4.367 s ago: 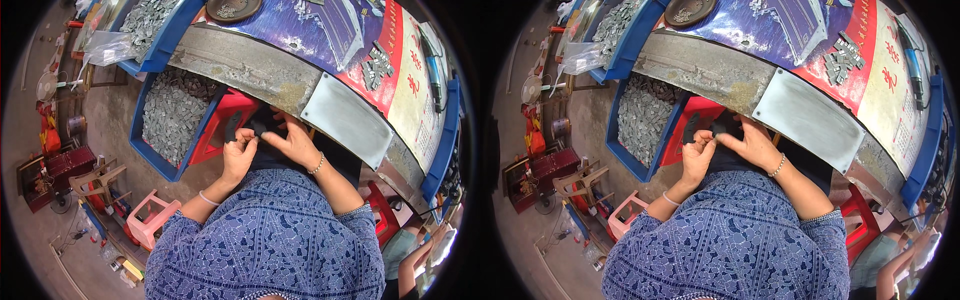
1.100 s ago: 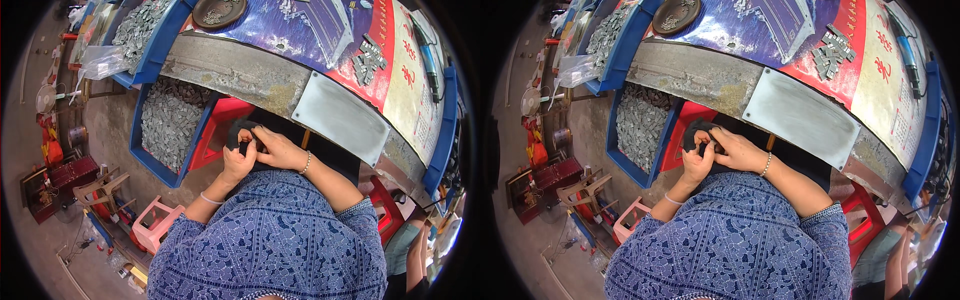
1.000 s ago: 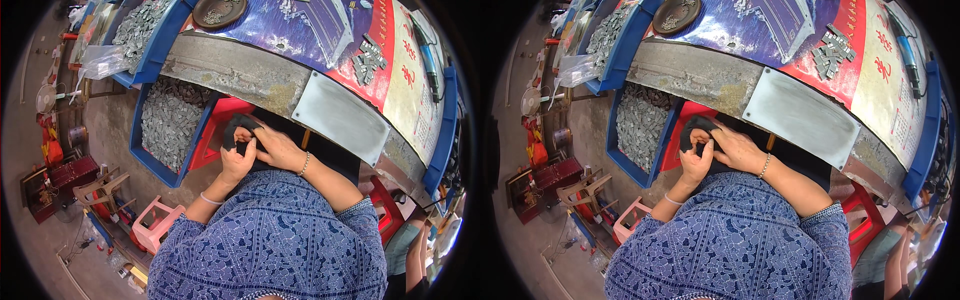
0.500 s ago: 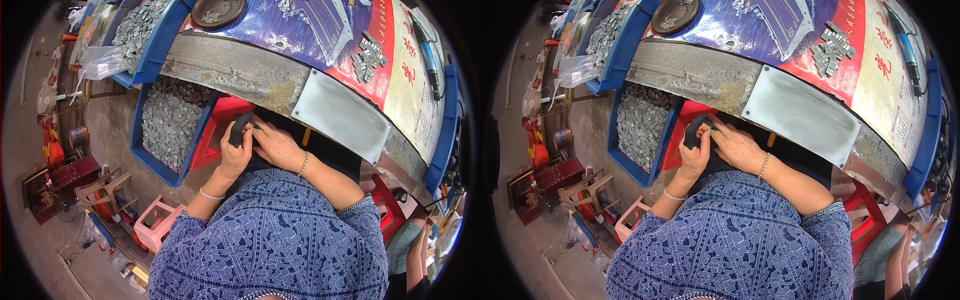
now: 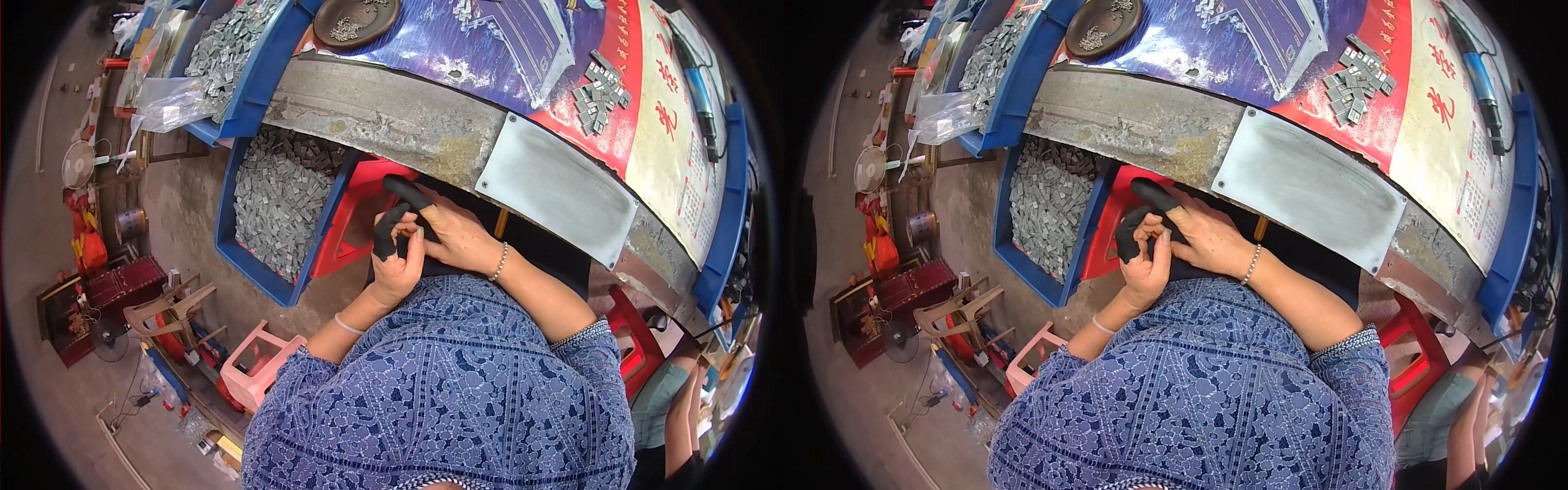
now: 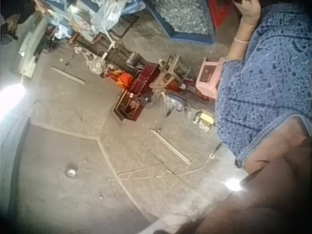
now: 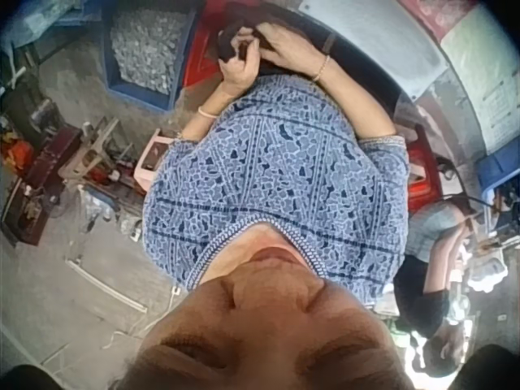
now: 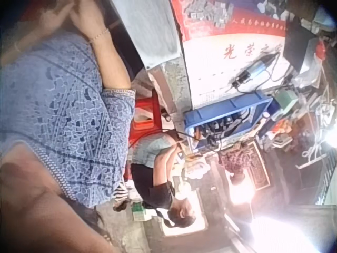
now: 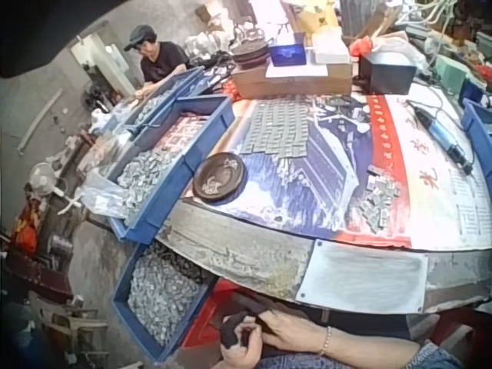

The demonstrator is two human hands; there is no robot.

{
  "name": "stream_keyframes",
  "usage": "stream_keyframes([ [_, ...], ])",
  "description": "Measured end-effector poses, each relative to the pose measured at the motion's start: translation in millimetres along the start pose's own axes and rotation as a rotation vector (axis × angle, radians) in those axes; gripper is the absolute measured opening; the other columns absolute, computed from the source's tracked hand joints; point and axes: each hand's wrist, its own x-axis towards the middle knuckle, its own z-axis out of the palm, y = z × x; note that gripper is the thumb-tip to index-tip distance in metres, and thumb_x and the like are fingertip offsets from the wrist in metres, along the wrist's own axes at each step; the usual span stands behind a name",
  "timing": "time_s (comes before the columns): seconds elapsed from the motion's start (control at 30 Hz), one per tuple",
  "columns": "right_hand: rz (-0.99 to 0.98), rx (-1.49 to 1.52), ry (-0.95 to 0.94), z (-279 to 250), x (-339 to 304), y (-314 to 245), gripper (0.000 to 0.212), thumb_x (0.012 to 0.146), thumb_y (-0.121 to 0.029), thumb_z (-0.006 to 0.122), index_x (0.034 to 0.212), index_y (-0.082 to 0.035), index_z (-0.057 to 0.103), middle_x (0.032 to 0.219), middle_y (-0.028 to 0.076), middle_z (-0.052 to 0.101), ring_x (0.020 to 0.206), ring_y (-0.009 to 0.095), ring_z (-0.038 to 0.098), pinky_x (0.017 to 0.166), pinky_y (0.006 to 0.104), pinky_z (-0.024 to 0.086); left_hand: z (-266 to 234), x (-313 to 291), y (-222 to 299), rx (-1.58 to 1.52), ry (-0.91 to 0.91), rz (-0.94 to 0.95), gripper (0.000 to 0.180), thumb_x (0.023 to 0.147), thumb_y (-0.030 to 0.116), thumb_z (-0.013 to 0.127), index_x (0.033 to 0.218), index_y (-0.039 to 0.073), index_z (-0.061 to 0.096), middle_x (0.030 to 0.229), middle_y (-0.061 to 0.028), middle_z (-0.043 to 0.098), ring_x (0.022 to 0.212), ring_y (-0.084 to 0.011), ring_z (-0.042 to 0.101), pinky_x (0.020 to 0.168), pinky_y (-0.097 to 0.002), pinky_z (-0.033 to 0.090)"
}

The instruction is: Assembling small metal and plastic components by fitting them together using a manual hand tool at a workstation.

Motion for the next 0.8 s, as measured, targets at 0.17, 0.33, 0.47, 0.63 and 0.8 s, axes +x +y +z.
stream_keyframes([
  [0.17, -0.117, -0.067, 0.006, 8.7, -4.5, 14.5, 0.086, 0.078, -0.024, 0.072, 0.150, -0.016, 0.024, 0.143, 0.020, 0.039, 0.126, 0.037, 0.047, 0.101, 0.0408, 0.047, 1.0, 8.7, -2.1, -0.081, 0.010, -0.155, 0.036, 0.085, -0.008, 0.059, 0.118, -0.004, 0.045, 0.104, -0.0116, 0.057, 0.085, -0.0147, 0.057, 0.076, -0.0275, 0.049],
  [0.33, -0.123, -0.016, -0.041, 2.6, -4.3, 8.8, 0.086, 0.078, -0.023, 0.072, 0.149, -0.013, 0.024, 0.145, 0.020, 0.037, 0.130, 0.037, 0.044, 0.103, 0.0409, 0.045, -3.2, 8.3, -17.1, 0.080, -0.004, -0.163, 0.031, 0.084, -0.007, 0.062, 0.112, -0.001, 0.050, 0.088, -0.0061, 0.060, 0.079, -0.0140, 0.060, 0.073, -0.0273, 0.049],
  [0.47, -0.110, 0.002, -0.025, 0.4, -3.6, 5.9, 0.083, 0.078, -0.020, 0.072, 0.148, -0.014, 0.027, 0.142, 0.020, 0.040, 0.125, 0.037, 0.048, 0.099, 0.0410, 0.047, 2.9, 19.5, -3.5, 0.040, 0.034, -0.141, 0.025, 0.083, -0.006, 0.063, 0.104, 0.000, 0.052, 0.085, -0.0059, 0.060, 0.075, -0.0145, 0.060, 0.070, -0.0276, 0.050],
  [0.63, -0.112, -0.037, 0.021, 3.8, -6.7, 15.7, 0.063, 0.081, -0.020, 0.069, 0.137, -0.013, 0.041, 0.134, 0.019, 0.048, 0.111, 0.038, 0.056, 0.087, 0.0418, 0.052, 3.3, 17.5, 10.1, 0.273, -0.155, 0.121, 0.021, 0.080, -0.008, 0.062, 0.096, 0.001, 0.052, 0.081, -0.0085, 0.058, 0.066, -0.0186, 0.059, 0.061, -0.0309, 0.049],
  [0.8, -0.016, -0.058, -0.065, 0.9, -5.9, 9.1, 0.047, 0.083, -0.021, 0.066, 0.126, -0.010, 0.051, 0.138, 0.018, 0.046, 0.110, 0.038, 0.057, 0.085, 0.0406, 0.053, -2.3, 12.3, 2.5, 0.178, -0.190, 0.039, 0.024, 0.081, -0.007, 0.062, 0.100, 0.001, 0.051, 0.082, -0.0081, 0.058, 0.068, -0.0172, 0.059, 0.062, -0.0301, 0.050],
])
